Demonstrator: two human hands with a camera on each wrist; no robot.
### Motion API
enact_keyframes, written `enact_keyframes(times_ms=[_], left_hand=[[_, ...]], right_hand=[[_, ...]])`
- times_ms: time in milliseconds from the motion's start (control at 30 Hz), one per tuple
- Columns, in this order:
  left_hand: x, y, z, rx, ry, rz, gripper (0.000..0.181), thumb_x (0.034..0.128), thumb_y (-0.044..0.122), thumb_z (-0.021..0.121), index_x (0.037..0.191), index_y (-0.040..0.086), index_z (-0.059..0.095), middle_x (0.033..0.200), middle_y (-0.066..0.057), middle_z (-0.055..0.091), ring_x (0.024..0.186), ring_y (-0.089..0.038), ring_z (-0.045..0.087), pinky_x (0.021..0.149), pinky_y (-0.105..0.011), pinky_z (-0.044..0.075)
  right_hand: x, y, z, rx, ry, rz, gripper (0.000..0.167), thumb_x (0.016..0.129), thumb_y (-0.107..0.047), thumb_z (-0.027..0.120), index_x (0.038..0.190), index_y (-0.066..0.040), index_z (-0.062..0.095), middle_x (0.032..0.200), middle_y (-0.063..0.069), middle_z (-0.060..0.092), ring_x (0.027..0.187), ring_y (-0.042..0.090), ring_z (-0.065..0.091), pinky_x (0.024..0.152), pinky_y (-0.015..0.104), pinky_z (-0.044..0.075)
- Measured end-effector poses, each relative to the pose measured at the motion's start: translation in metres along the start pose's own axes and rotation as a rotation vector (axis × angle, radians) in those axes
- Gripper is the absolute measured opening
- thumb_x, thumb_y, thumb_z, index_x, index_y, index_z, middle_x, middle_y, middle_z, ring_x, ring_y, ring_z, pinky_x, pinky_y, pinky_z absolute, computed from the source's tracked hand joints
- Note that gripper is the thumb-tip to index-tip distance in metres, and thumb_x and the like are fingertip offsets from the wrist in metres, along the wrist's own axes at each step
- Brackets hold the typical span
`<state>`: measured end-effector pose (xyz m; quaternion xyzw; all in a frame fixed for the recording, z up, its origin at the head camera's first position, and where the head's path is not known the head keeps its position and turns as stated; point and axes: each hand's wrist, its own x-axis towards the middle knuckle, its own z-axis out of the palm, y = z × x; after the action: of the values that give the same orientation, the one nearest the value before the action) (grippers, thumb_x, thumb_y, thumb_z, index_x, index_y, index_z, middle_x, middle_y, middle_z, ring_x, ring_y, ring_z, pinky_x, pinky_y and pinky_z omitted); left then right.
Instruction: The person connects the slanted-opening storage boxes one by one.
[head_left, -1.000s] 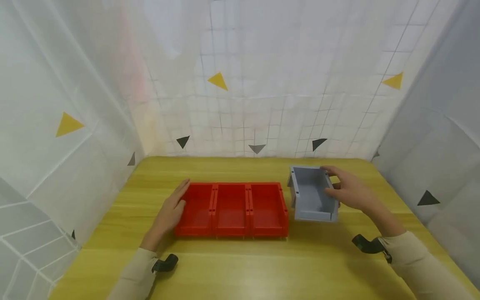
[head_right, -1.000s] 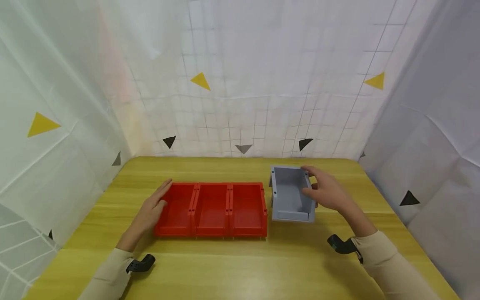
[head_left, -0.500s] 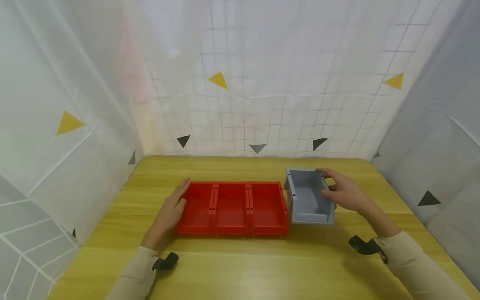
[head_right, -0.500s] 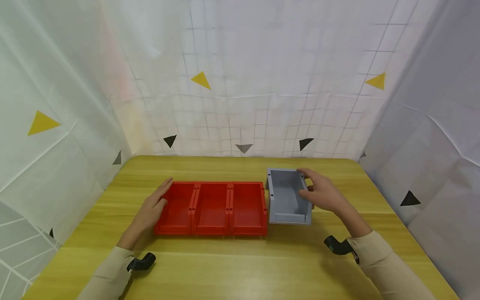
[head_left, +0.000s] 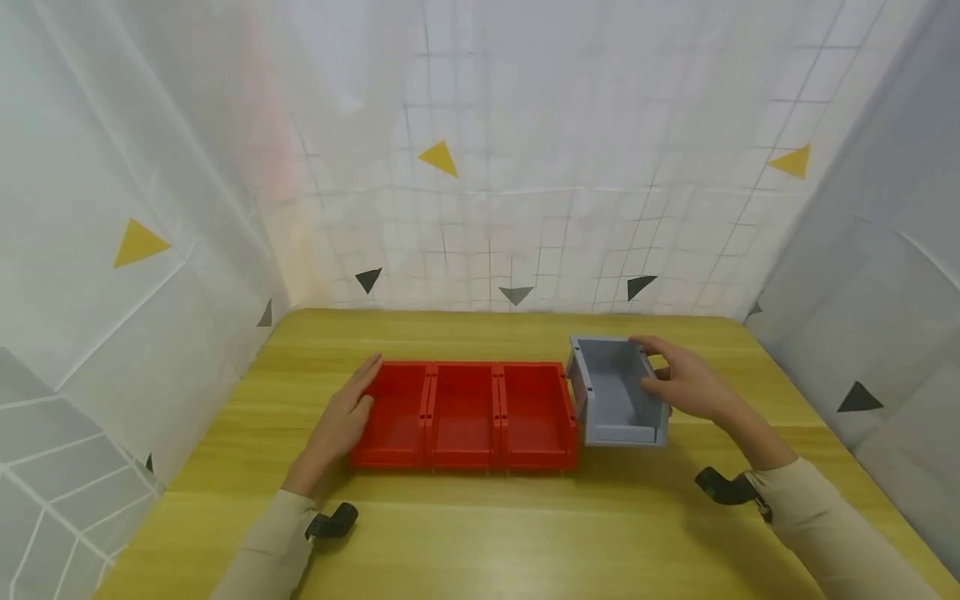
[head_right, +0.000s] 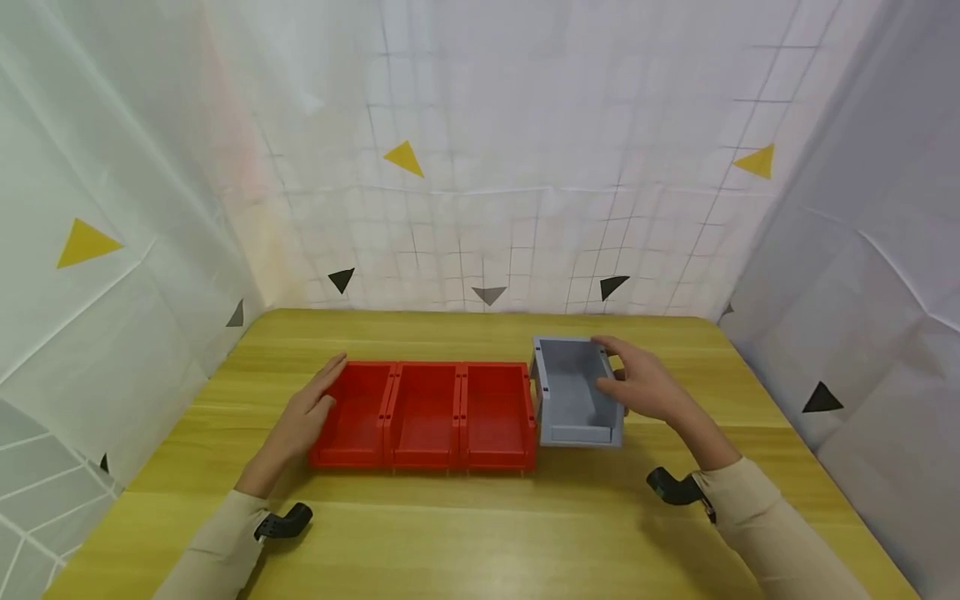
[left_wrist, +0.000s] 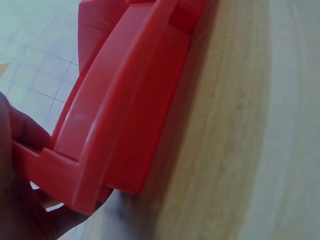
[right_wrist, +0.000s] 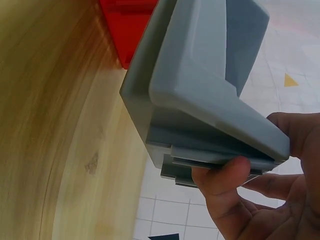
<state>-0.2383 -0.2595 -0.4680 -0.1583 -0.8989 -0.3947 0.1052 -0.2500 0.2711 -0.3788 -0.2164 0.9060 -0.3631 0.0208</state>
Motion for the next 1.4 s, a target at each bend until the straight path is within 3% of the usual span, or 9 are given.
enact_keyframes(times_ms=[100,500,800,1100,1233,1400], left_hand=[[0.0018,0.0008,-0.0008,-0.002,0.000,0.003,0.062,0.1030,-0.004,0.040,0.164,0.007,0.032,0.170,-0.004,0.024,0.155,-0.028,0.021,0.122,-0.053,0.020],[0.0004,-0.0007,0.0009,-0.014,0.002,0.009,0.062,0.1018,-0.006,0.042,0.162,0.002,0.033,0.169,-0.008,0.025,0.154,-0.031,0.022,0.122,-0.055,0.019],[0.0007,0.0003,0.0000,-0.020,-0.002,-0.010,0.063,0.1033,-0.005,0.040,0.164,0.007,0.031,0.170,-0.006,0.024,0.155,-0.030,0.021,0.122,-0.055,0.019],[-0.0002,0.0017,0.0003,-0.022,0.007,-0.001,0.062,0.1027,-0.006,0.040,0.164,0.005,0.031,0.170,-0.007,0.024,0.155,-0.030,0.021,0.122,-0.054,0.019],[0.0008,0.0010,0.0013,-0.031,0.006,-0.007,0.063,0.1028,-0.005,0.040,0.164,0.006,0.031,0.170,-0.007,0.024,0.155,-0.029,0.020,0.122,-0.054,0.019],[0.0004,0.0017,0.0002,-0.034,0.007,-0.012,0.062,0.1030,-0.005,0.040,0.163,0.005,0.032,0.170,-0.006,0.024,0.155,-0.029,0.020,0.122,-0.054,0.019]], right_hand=[[0.0005,0.0002,-0.0005,-0.012,0.000,0.004,0.067,0.097,0.001,0.065,0.157,0.005,0.035,0.155,0.036,0.035,0.117,0.062,0.057,0.087,0.063,0.055],[0.0021,0.0027,0.0024,-0.037,-0.002,0.015,0.066,0.097,0.002,0.065,0.156,0.007,0.036,0.155,0.035,0.036,0.122,0.060,0.055,0.092,0.063,0.052],[0.0022,0.0062,0.0028,-0.036,0.026,-0.032,0.064,0.096,0.005,0.064,0.154,0.009,0.038,0.151,0.037,0.039,0.119,0.061,0.056,0.089,0.065,0.053],[0.0024,0.0037,0.0043,-0.074,0.027,-0.007,0.064,0.096,0.002,0.065,0.154,0.008,0.040,0.150,0.036,0.043,0.127,0.057,0.052,0.092,0.063,0.052],[0.0030,0.0057,0.0033,-0.053,0.025,-0.034,0.064,0.095,0.006,0.065,0.153,0.010,0.039,0.149,0.039,0.041,0.121,0.059,0.056,0.089,0.063,0.054],[0.0017,0.0049,0.0056,-0.049,0.018,-0.013,0.064,0.095,0.005,0.063,0.154,0.010,0.038,0.151,0.038,0.040,0.119,0.060,0.056,0.089,0.063,0.054]])
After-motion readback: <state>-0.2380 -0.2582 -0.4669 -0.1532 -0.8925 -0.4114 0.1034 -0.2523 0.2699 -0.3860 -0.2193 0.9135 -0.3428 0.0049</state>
